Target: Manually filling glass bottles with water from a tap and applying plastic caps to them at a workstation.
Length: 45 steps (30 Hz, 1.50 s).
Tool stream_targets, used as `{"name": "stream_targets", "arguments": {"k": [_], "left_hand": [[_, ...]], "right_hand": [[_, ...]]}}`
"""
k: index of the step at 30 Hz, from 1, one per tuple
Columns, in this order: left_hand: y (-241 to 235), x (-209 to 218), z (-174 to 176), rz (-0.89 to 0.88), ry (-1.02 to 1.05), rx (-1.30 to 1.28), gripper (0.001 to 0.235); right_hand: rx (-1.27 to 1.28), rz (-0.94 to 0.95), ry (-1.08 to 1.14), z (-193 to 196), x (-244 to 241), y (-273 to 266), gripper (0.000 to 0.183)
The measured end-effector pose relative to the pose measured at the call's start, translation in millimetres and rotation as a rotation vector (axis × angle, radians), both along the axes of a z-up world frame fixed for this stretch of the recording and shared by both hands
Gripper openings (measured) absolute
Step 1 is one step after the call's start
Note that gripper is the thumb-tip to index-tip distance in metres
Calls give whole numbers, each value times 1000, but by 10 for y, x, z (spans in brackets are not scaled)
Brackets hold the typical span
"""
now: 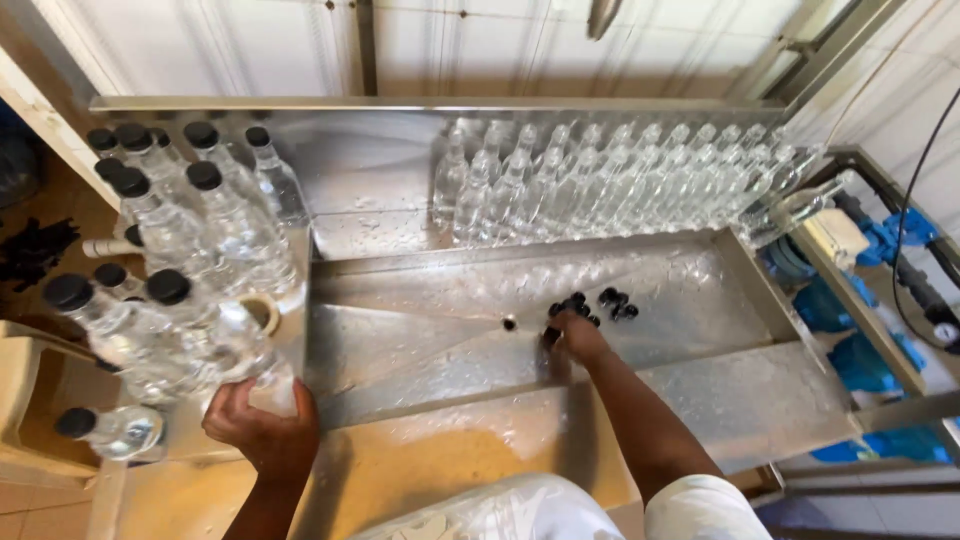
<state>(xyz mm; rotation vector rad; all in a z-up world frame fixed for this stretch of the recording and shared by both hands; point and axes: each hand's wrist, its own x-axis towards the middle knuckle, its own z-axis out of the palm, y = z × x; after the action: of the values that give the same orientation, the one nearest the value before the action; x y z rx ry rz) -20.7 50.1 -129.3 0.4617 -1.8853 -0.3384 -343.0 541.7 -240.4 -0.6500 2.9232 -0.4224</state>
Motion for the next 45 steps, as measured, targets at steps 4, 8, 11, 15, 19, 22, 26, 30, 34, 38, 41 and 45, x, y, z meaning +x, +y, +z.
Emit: {"name": "stream_targets", "arguments": {"k": [4,8,11,15,19,22,26,30,34,38,41,45], "left_hand": [[486,-169,56,-37,-197,142,50],[806,-443,373,-130,-398,267,53],[932,-522,348,-149,-412,162,56],[1057,-488,447,-178,-402,120,55],[1050,-377,619,-201,-358,38,48],[1046,-271,698,-193,-321,14,46],[1001,-155,656,-168,-332,41,45],[962,-206,529,-203,-335,198,45],[987,-401,432,-263,-378,886,47],[892,-574,261,-409,-222,1673,93],[1013,-412,884,-597,-192,2054,117],[1003,-275,747,-570,-29,1978,62]], "right_hand": [[150,145,-310,265,-49,80,49],[-116,-89,-661,1086,-296,-163,13],[-675,-181,-724,1131,-836,-610,36],[-911,-71,-509,2034,-1024,-1520,35],[-483,153,155,2488,-1454,-2308,30],[-131,266,114,2447,-1898,-2711,50],[-11,265,0,2408,-2011,-2830,28],[-133,265,62,2362,-1497,-2593,32],[-312,333,59,2357,-634,-2300,25],[-617,359,-184,2578,247,-1933,34],[-1077,568,-421,2495,721,-1708,22],[-1215,314,-550,2317,1101,-1574,9]]}}
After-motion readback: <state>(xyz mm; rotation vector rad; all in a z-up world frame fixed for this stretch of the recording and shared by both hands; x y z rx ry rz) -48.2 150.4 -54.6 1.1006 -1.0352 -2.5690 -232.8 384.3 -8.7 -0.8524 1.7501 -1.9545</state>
